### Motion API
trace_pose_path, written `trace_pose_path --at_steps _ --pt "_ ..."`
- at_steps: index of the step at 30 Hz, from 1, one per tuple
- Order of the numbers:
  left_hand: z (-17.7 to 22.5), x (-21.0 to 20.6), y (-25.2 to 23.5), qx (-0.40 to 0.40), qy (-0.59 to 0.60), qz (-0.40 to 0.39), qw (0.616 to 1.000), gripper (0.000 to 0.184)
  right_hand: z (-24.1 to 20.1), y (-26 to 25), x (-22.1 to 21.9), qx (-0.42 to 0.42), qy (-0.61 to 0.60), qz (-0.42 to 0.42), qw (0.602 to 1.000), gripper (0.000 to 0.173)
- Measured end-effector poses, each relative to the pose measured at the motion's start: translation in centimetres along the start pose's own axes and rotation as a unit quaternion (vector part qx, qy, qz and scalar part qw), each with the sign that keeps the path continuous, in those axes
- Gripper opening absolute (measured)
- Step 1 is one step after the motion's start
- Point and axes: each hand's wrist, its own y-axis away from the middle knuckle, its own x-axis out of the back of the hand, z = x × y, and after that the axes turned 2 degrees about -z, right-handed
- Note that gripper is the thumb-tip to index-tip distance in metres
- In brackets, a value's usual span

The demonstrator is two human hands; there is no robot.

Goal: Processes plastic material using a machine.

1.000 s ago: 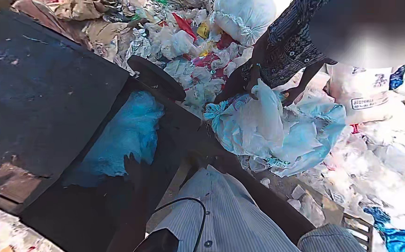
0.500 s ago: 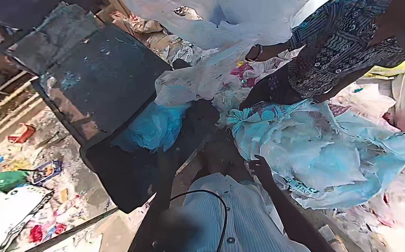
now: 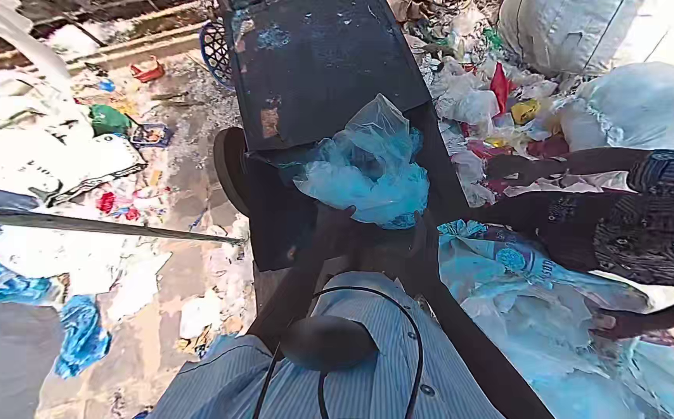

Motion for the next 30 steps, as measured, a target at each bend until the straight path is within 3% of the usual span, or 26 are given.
trace_pose_path --at_steps 2,4,6,7,9,11,14,16,18,21,23,24,26,28,30 --pt "6.6 1.7 3.9 0.065 0.057 -0.045 0.995 0.082 -2.1 -2.3 -1.1 0.077 0.08 0.014 0.994 0.106" --pt "7.3 2.7 4.5 0.064 0.042 -0.059 0.995 0.069 -3.7 -4.5 -2.0 0.114 0.129 -0.02 0.985 0.109" --pt "3.5 3.3 2.8 0.019 -0.021 -0.062 0.998 0.051 -4.7 -6.9 -2.1 0.134 0.124 -0.12 0.976 0.11" --pt "-0.3 3.7 1.5 -0.043 -0.066 -0.058 0.995 0.049 -5.0 -8.0 -1.8 0.14 0.094 -0.187 0.968 0.104" --pt "-4.8 5.6 0.9 -0.093 -0.135 -0.083 0.983 0.055 -5.1 -10.3 -0.7 0.135 -0.025 -0.307 0.942 0.077" --pt "-8.4 7.2 0.7 -0.055 -0.161 -0.073 0.983 0.052 -4.5 -12.3 -0.7 0.144 -0.088 -0.296 0.94 0.052" --pt "-12.5 9.0 -0.5 0.015 -0.246 -0.046 0.968 0.058 -5.5 -15.7 -1.4 0.109 0.001 -0.254 0.961 0.038" --pt "-12.2 10.0 -0.7 0.01 -0.256 -0.034 0.966 0.063 -6.3 -17.0 -2.2 0.062 0.086 -0.276 0.955 0.034" --pt "-11.1 10.8 -0.5 0.026 -0.238 -0.009 0.971 0.064 -7.2 -16.8 -2.4 -0.014 0.144 -0.359 0.922 0.036" --pt "-8.6 12.4 0.0 0.101 -0.213 0.044 0.971 0.067 -8.4 -13.9 -1.7 -0.063 0.158 -0.482 0.859 0.037" --pt "-6.3 13.1 0.8 0.114 -0.202 0.117 0.966 0.069 -8.4 -11.1 -1.6 -0.062 0.143 -0.52 0.84 0.037" --pt "-5.2 13.0 1.3 0.082 -0.202 0.159 0.963 0.071 -8.4 -9.9 -1.6 -0.06 0.14 -0.534 0.832 0.036" --pt "-3.7 12.0 2.0 -0.08 -0.244 0.191 0.947 0.071 -8.9 -9.4 -1.4 -0.058 0.144 -0.57 0.807 0.037" --pt "-2.3 10.2 1.7 -0.186 -0.344 0.144 0.909 0.074 -10.1 -10.9 -0.3 -0.046 0.161 -0.604 0.779 0.039" --pt "-1.4 8.5 1.4 -0.134 -0.452 0.024 0.882 0.096 -11.6 -13.1 0.7 -0.029 0.165 -0.583 0.795 0.038"
